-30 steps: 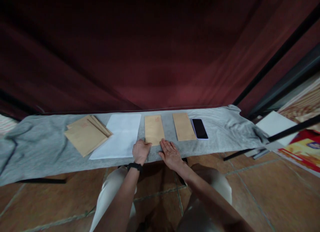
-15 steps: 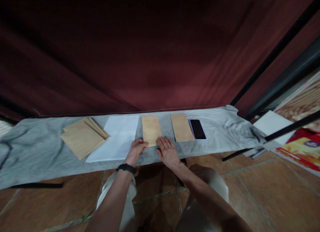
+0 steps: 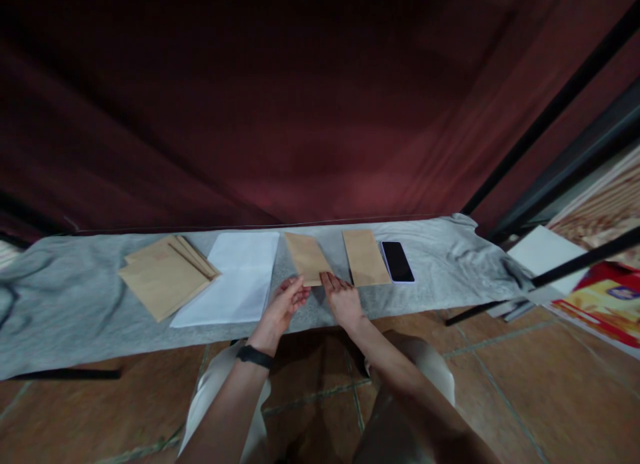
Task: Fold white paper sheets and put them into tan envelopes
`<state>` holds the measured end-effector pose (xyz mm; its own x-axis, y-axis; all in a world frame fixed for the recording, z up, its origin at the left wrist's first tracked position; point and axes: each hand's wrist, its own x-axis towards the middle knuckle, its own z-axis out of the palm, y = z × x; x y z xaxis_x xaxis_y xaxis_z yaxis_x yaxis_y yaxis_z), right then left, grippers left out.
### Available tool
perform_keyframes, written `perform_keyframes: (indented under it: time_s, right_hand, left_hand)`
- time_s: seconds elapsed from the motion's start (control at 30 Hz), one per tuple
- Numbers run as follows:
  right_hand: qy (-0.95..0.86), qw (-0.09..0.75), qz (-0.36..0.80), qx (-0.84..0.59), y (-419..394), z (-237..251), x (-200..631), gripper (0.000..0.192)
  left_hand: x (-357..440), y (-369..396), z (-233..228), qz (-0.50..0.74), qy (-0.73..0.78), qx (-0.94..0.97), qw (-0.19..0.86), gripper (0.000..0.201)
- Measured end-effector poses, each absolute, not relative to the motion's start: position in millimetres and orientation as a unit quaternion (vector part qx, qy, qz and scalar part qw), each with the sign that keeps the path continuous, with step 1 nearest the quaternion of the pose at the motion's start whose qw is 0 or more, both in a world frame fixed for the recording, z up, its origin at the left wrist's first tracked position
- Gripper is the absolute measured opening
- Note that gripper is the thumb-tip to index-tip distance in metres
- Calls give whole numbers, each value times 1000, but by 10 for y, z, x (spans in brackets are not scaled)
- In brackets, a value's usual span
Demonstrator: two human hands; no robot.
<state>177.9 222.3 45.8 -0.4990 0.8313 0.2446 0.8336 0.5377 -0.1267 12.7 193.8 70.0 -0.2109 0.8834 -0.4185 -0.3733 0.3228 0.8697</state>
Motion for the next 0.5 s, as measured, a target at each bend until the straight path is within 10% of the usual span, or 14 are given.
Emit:
perform_keyframes:
  time_s: [0.5]
  right_hand:
    - [-868, 204, 98, -442, 2155, 244, 1706, 49]
  left_hand:
    - [-14, 1938, 438, 376, 684, 398, 482, 37]
